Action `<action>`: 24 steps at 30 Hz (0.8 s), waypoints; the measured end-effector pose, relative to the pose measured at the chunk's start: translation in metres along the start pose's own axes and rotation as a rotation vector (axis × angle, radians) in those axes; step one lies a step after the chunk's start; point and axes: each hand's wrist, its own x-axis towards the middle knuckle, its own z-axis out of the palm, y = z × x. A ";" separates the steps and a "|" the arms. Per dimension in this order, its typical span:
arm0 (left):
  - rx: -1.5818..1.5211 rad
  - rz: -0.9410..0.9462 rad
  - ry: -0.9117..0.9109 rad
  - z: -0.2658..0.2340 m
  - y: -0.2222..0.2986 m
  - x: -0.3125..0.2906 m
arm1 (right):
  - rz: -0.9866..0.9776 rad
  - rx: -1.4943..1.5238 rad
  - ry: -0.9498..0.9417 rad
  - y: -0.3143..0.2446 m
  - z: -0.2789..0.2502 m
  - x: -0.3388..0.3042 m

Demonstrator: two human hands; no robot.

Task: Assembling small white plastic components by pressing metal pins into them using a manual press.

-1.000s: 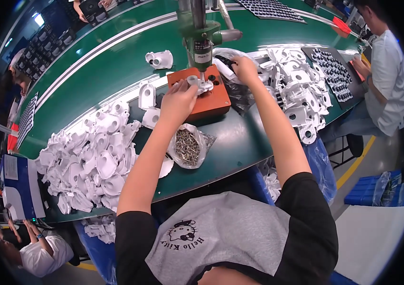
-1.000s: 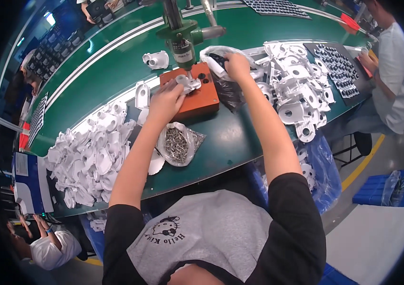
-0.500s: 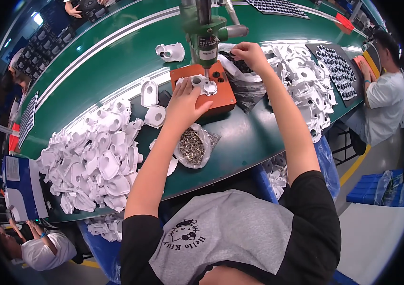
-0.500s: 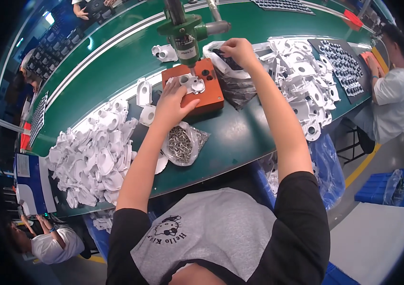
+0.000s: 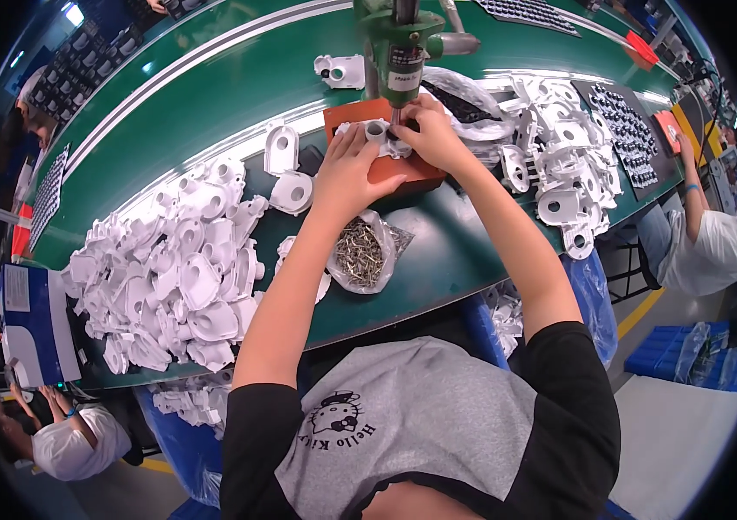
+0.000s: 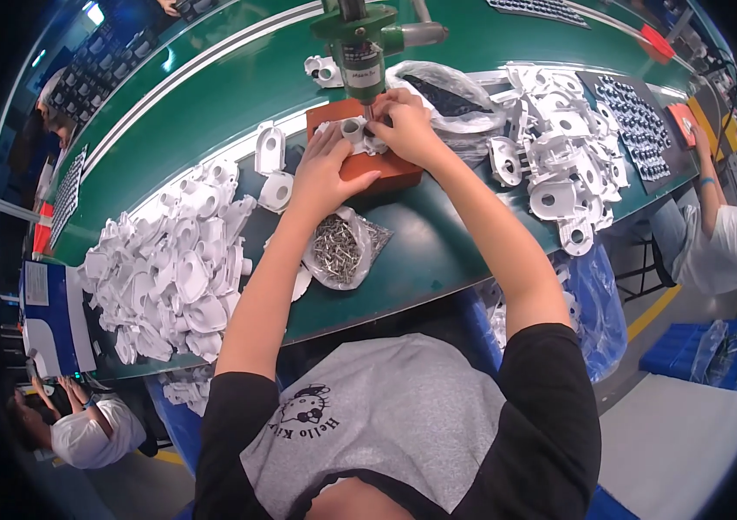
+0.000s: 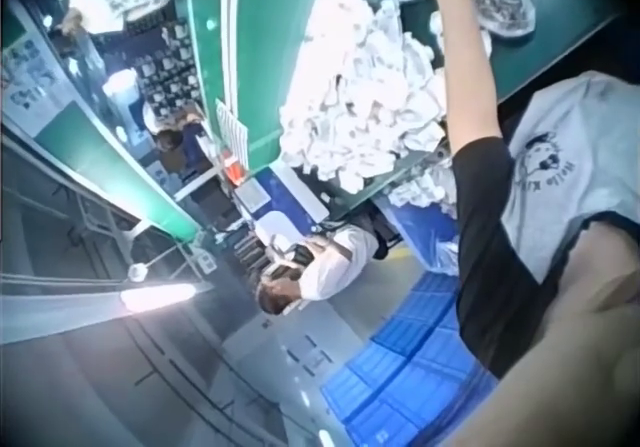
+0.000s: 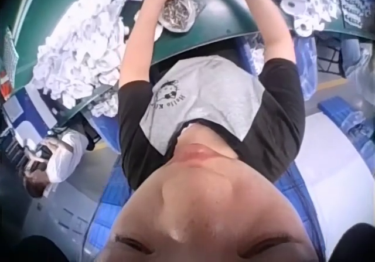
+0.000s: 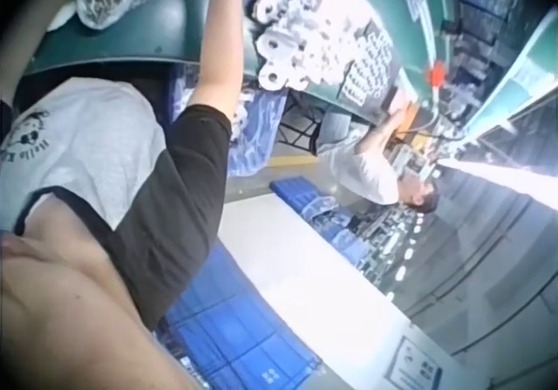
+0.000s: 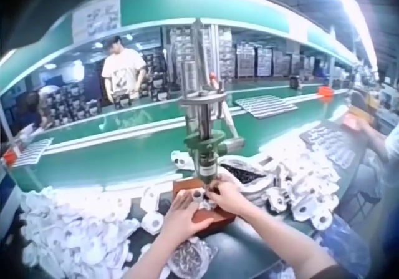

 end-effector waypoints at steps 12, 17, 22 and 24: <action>-0.116 0.020 0.082 0.007 -0.014 -0.004 | -0.223 -0.131 0.244 -0.062 -0.018 -0.045; -0.108 0.004 0.097 0.012 -0.014 -0.005 | -0.469 0.053 -0.195 -0.105 -0.001 -0.090; -0.168 -0.010 0.114 0.016 -0.014 -0.005 | -0.620 -0.029 -0.280 -0.115 0.030 -0.105; -0.139 -0.013 0.117 0.017 -0.014 -0.005 | -0.630 -0.053 -0.282 -0.115 0.039 -0.108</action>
